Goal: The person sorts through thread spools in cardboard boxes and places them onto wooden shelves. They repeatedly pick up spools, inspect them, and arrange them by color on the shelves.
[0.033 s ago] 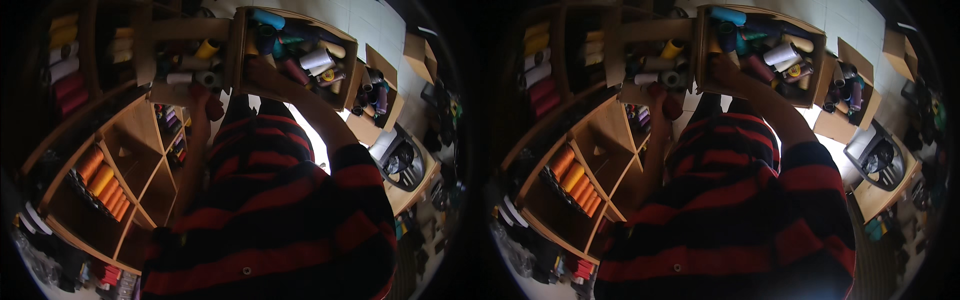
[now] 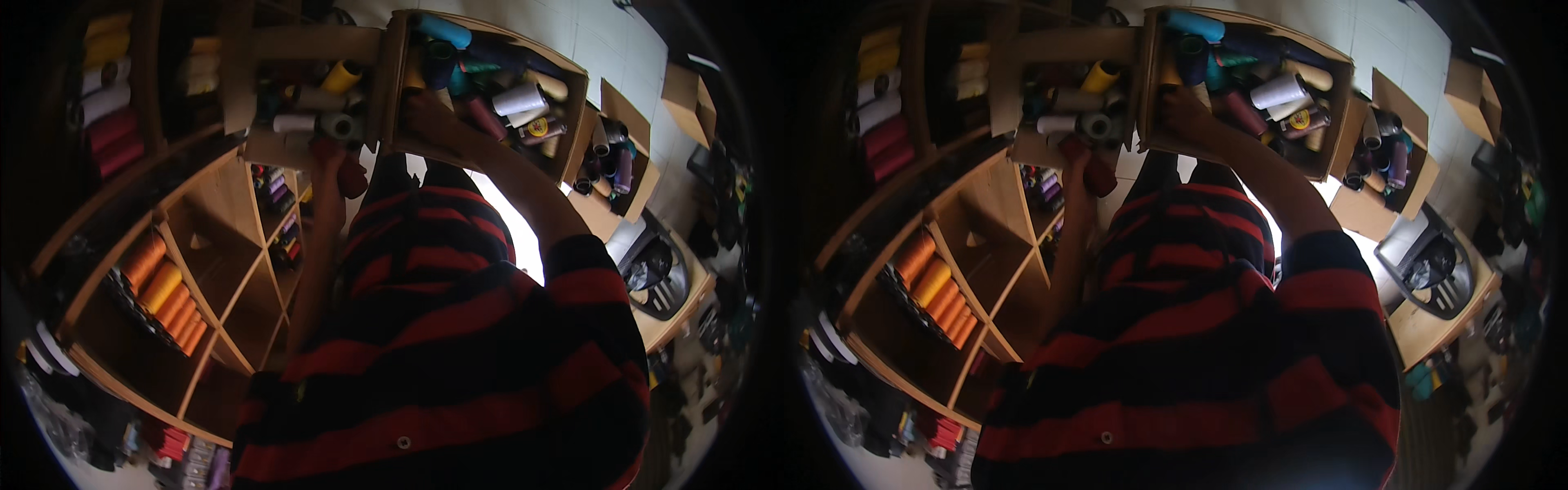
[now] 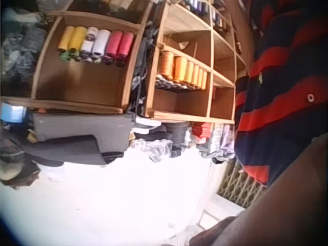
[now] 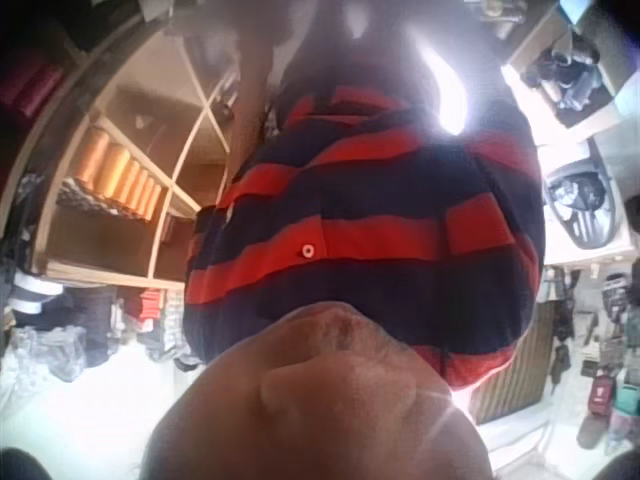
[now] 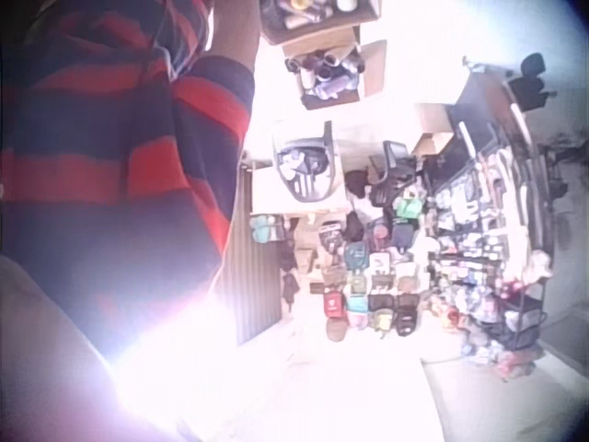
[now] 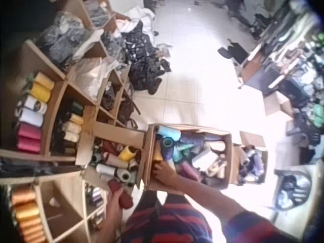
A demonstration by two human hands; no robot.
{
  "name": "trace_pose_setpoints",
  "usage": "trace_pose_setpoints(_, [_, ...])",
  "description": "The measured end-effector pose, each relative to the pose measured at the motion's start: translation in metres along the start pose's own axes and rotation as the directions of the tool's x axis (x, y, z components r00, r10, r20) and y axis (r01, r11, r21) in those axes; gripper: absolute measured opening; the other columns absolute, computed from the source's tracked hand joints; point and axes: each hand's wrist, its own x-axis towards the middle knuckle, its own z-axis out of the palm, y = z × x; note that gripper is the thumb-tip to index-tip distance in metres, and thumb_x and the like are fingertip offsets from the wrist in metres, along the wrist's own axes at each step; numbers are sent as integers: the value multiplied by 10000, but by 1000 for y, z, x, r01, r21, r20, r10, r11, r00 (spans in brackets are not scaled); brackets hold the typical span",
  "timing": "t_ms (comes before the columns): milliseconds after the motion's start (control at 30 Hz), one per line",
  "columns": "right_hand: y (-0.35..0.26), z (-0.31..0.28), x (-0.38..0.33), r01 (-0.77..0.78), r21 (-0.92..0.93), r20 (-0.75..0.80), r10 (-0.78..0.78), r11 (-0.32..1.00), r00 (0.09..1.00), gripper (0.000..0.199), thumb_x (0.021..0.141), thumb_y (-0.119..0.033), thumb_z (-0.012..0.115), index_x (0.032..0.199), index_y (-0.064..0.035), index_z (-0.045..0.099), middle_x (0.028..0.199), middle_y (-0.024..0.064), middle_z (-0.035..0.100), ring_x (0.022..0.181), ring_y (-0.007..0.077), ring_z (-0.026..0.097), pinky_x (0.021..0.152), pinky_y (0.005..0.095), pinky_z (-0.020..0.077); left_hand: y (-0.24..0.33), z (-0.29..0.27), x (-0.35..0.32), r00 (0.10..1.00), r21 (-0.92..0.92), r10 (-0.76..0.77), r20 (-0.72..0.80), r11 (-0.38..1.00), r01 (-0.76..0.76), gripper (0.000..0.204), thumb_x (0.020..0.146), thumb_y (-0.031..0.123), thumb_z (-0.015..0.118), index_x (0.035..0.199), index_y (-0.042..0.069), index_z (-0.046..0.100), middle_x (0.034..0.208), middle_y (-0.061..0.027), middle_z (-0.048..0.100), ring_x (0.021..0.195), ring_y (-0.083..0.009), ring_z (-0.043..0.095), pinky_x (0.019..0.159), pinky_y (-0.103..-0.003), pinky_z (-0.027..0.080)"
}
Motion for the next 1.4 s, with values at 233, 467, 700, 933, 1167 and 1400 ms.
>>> trace_pose_setpoints(233, [29,-31,-11,119,-8,-100,-120,993,988,515,732,-263,726,1224,-247,576,1249,20,517,1174,218,464,928,422,376,-38,5,-28,990,-174,-7,-141,985,-18,344,926,323,582,1112,42,513,825,-89,604,680,-183,619,612,-323,531])
trace_pose_setpoints(467, [37,-65,-66,-98,191,-61,111,977,992,375,771,-240,682,1121,-118,623,1261,123,531,1207,294,485,937,464,444,-52,22,-41,986,-320,-107,-131,946,60,579,965,623,372,1042,67,513,633,-46,520,513,-162,532,459,-302,456])
trace_pose_setpoints(700, [29,-67,-173,-202,721,-396,633,663,665,170,788,-37,647,955,-46,615,1006,110,573,926,307,562,782,408,456,-31,69,-26,988,-171,-144,56,974,152,662,955,683,266,998,58,480,592,-66,461,454,-193,462,436,-301,404])
trace_pose_setpoints(933, [15,-31,-284,-380,891,-213,968,249,135,166,798,-2,599,956,-44,630,981,153,583,945,352,566,834,447,455,-20,120,-1,967,45,-160,199,987,154,645,973,647,273,1016,42,491,621,-81,468,501,-197,484,436,-316,424])
trace_pose_setpoints(1167, [17,8,-341,-525,838,-219,973,146,-79,162,826,8,560,974,-23,620,985,163,591,957,340,572,845,442,456,-41,142,21,942,143,-162,293,982,125,616,969,639,311,1082,71,523,704,-57,548,575,-187,561,495,-318,493])
trace_pose_setpoints(1400, [26,-12,-308,-381,901,-210,977,209,41,203,854,-8,543,1044,-22,616,1027,157,597,907,354,609,770,443,495,-36,128,16,951,-5,-205,232,977,212,613,956,654,337,1101,89,526,763,-70,596,650,-198,615,573,-341,539])
